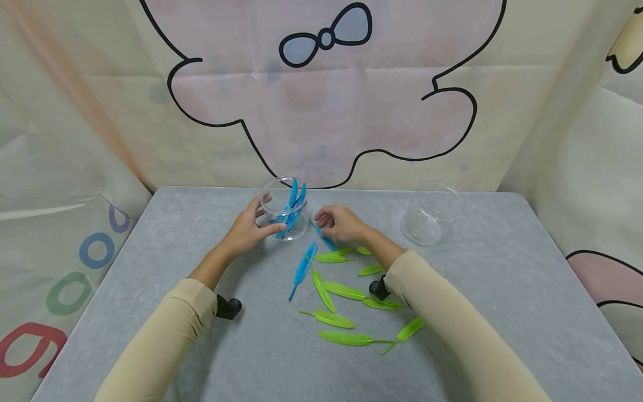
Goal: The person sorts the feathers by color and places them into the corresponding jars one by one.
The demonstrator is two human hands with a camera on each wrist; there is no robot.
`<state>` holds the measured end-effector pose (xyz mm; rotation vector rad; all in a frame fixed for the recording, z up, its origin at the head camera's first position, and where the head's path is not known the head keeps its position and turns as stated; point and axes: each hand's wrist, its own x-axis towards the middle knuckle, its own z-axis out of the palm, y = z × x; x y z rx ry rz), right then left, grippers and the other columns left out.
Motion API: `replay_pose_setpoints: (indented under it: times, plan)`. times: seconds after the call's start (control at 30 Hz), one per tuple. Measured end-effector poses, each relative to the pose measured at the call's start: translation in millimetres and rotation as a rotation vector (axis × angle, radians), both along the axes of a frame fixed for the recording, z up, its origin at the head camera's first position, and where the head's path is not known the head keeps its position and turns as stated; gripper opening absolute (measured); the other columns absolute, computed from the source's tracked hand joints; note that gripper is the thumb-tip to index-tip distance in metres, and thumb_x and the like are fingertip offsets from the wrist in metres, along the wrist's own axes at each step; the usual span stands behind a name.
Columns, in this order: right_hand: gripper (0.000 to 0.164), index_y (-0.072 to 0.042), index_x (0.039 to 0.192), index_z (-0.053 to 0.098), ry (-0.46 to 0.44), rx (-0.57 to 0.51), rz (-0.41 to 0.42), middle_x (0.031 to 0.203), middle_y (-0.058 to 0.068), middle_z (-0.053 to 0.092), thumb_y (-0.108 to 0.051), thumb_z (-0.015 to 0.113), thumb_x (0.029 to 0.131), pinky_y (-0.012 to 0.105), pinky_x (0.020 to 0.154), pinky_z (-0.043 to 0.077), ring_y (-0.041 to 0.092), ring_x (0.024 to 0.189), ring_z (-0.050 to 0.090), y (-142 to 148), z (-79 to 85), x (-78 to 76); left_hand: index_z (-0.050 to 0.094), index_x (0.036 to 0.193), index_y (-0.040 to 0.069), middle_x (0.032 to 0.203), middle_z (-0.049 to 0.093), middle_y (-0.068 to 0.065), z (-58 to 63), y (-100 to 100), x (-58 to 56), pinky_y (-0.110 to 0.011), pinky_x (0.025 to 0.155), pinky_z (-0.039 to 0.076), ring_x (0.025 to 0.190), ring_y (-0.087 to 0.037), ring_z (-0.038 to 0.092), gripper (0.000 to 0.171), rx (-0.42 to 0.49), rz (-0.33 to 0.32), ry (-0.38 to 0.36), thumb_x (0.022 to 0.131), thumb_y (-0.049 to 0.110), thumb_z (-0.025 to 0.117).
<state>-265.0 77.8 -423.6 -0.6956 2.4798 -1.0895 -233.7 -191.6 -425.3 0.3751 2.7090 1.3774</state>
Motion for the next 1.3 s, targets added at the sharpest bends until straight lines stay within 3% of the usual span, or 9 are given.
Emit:
replay_pose_setpoints:
  times: [0.57,0.9,1.07,1.3]
  plan:
    - [0.028,0.004,0.116,0.065,0.003,0.009,-0.05,0.104,0.013,0.067,0.008,0.064,0.088,0.034,0.086,0.052,0.024,0.096,0.063,-7.1,-4.5,-2.5,0.021,0.158,0.017,0.159,0.033,-0.008,-1.2,-1.0,-0.4,-0.057,0.103,0.043,0.139,-0.04,0.039,0.094,-0.005,0.007,-0.007,0.087,0.046,0.075]
    - [0.028,0.0,0.118,0.064,0.027,0.047,-0.134,0.095,0.008,0.069,0.004,0.063,0.091,0.034,0.084,0.052,0.021,0.088,0.064,-11.2,-4.3,-2.0,0.02,0.158,0.015,0.16,0.031,-0.007,-0.3,-0.4,-1.3,-0.057,0.105,0.042,0.14,-0.039,0.039,0.095,-0.004,-0.001,-0.02,0.087,0.047,0.075]
    - [0.027,-0.001,0.118,0.064,0.034,0.073,-0.14,0.091,0.007,0.068,0.002,0.062,0.092,0.032,0.078,0.051,0.02,0.082,0.061,-13.1,-4.1,-2.8,0.019,0.158,0.014,0.16,0.031,-0.009,0.5,0.0,-0.1,-0.057,0.105,0.041,0.14,-0.04,0.039,0.095,-0.01,-0.004,-0.017,0.087,0.045,0.075]
    - [0.027,-0.003,0.123,0.062,-0.006,0.093,-0.128,0.096,0.009,0.065,0.0,0.056,0.097,0.034,0.082,0.049,0.021,0.087,0.058,-13.8,-3.9,-3.7,0.019,0.158,0.015,0.16,0.031,-0.009,0.7,0.2,0.4,-0.057,0.104,0.041,0.14,-0.04,0.039,0.095,-0.012,-0.004,-0.018,0.087,0.045,0.075]
